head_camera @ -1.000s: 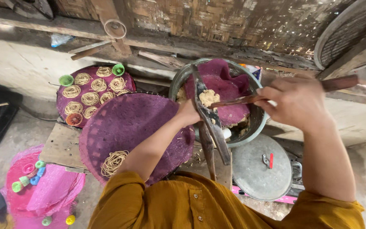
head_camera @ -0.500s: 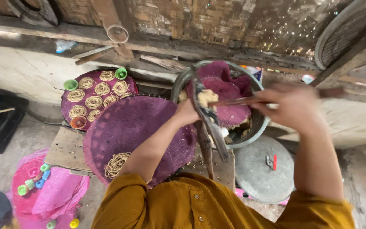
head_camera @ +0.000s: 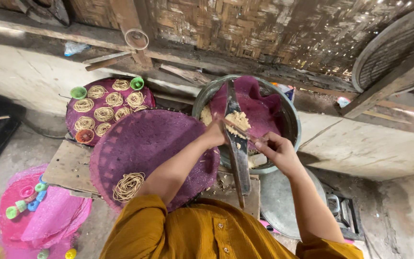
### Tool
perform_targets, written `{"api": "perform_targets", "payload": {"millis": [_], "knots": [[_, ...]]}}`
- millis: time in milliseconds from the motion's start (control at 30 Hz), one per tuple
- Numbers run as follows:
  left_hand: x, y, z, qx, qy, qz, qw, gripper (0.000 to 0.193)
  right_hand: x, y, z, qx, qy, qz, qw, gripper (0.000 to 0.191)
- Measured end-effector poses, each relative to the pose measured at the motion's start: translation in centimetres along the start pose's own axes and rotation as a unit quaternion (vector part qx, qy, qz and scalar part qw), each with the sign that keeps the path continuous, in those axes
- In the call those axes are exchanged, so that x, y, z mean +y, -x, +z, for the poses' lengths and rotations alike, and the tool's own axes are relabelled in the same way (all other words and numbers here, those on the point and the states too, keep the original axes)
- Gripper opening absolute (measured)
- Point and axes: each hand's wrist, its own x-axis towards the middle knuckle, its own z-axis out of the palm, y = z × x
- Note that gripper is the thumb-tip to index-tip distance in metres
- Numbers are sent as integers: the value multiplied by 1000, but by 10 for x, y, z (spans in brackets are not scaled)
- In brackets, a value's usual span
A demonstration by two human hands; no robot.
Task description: The person uses a manual wooden press to extrude dough into thin noodles, forming them into small coils on a purple mat. They repeatedly load dough into the press, operate the lever, and arrange the resulting noodles into neat piles.
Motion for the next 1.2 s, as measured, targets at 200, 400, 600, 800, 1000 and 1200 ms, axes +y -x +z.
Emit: {"api": "perform_targets", "payload": {"millis": [200, 400, 600, 800, 1000, 1200], "knots": [[-2, 5, -10, 55, 168, 89, 980, 52, -23, 23, -32, 84, 203, 5, 975, 31], [1, -1, -1, 65, -59, 78, 993, 57, -5, 12, -12, 284, 331, -232, 870, 26], [2, -5, -8, 70, 103, -23, 992, 47, 5, 22, 15, 264, 363, -292, 844, 25], [3, 0, -14, 55, 115, 24, 992, 49, 15, 15, -9, 103, 86, -52, 990, 27], [8, -6, 4, 15, -7, 28, 999, 40, 20, -7, 3, 247, 287, -132, 916, 34], [5, -4, -19, 43, 101, -37, 993, 40, 35, 17, -8, 94, 119, -67, 986, 28]]}}
